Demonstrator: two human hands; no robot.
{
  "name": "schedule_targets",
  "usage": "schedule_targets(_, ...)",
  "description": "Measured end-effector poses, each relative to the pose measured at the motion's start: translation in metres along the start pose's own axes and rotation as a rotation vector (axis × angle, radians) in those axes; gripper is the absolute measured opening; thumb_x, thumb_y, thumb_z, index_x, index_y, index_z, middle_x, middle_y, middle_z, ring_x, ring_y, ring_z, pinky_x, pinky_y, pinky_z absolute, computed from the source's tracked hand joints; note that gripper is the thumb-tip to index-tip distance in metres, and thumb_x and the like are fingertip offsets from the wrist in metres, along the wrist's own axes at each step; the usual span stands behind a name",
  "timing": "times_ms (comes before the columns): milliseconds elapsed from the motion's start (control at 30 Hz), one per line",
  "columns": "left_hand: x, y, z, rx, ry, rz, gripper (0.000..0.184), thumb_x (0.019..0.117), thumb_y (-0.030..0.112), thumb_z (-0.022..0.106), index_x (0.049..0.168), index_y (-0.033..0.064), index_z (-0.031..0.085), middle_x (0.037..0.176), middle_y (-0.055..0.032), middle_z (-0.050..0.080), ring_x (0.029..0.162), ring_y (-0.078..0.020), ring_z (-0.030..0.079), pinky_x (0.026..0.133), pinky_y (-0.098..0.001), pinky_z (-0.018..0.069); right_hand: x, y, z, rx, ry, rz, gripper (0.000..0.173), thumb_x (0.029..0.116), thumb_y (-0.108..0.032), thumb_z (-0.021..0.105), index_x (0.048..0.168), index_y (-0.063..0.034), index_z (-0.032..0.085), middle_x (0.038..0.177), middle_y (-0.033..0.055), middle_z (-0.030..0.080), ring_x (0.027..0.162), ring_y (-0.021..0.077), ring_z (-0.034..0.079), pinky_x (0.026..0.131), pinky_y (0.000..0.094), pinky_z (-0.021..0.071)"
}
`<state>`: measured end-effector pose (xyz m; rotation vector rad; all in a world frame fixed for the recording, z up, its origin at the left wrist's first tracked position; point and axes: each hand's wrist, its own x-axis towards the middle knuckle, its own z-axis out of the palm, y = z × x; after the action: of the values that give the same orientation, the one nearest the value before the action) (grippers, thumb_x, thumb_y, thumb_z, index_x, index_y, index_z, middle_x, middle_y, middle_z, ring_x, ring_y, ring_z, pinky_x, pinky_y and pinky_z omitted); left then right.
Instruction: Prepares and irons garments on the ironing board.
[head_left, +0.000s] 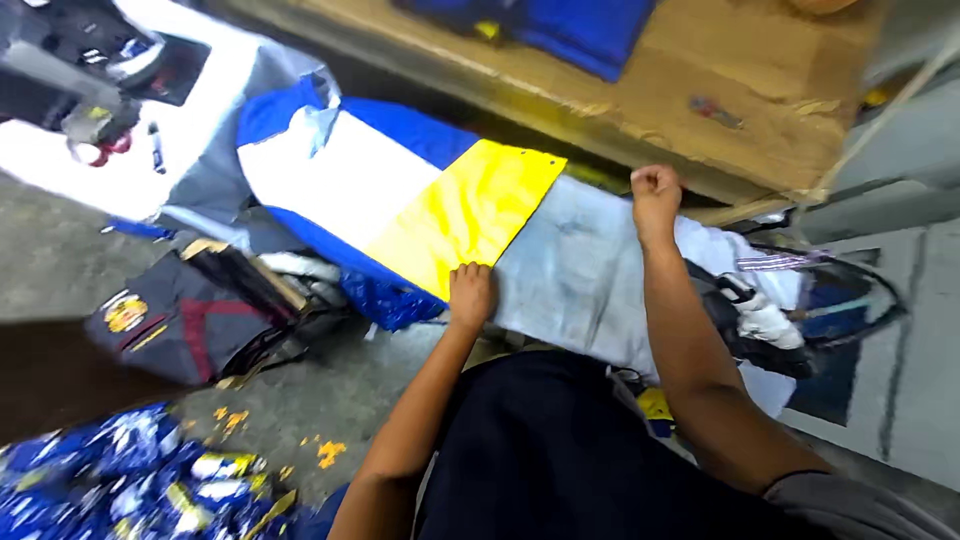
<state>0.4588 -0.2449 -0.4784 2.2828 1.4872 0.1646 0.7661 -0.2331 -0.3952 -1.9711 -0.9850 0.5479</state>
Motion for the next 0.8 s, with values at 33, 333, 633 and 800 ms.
schedule_targets(33,0.001,0.003,-0.003,-0.006,0.003,0.005,0.025,0.0989,0.012,0.061,0.110,-0.0081,0.071,0.112,-0.0298,0.069,0.112,-0.0488,0.064,0.097,-0.0634,0.0472,0.022,-0.008,-0.017,-0.021,0.105,-0.046,0.036,0.1055,-0.016,0.052,0.129,0.0113,0.057,0.130,0.0293,0.060,0.117,0.0319,0.062,0.102,0.0404,0.0496)
schedule_targets(333,-0.004,0.010,-0.006,0.015,-0.024,-0.034,0.023,0.1004,0.005,0.055,0.112,-0.0112,0.068,0.111,-0.0327,0.068,0.112,-0.0507,0.063,0.099,-0.0636,0.0463,0.136,0.003,-0.062,-0.689,0.013,0.084,0.045,0.1008,-0.017,0.056,0.143,-0.0010,0.056,0.153,0.0306,0.045,0.143,0.0503,0.040,0.112,0.0748,0.0271)
schedule_targets(633,0.005,-0.017,0.006,-0.074,0.132,0.010,0.023,0.0977,0.014,0.060,0.103,-0.0040,0.074,0.102,-0.0248,0.073,0.105,-0.0450,0.068,0.094,-0.0604,0.0498,0.092,-0.029,-0.034,-0.462,0.083,0.018,0.042,0.0974,-0.010,0.056,0.135,0.0086,0.057,0.140,0.0295,0.057,0.133,0.0381,0.054,0.112,0.0476,0.0420)
schedule_targets(800,0.003,-0.028,-0.013,-0.481,0.103,-0.107,0.028,0.0994,0.012,0.055,0.112,-0.0055,0.073,0.106,-0.0246,0.073,0.108,-0.0406,0.068,0.106,-0.0613,0.0423,-0.020,-0.021,0.047,-0.153,-0.257,-0.206,0.039,0.0999,-0.003,0.049,0.134,0.0142,0.045,0.121,0.0295,0.061,0.098,0.0335,0.068,0.086,0.0468,0.0574)
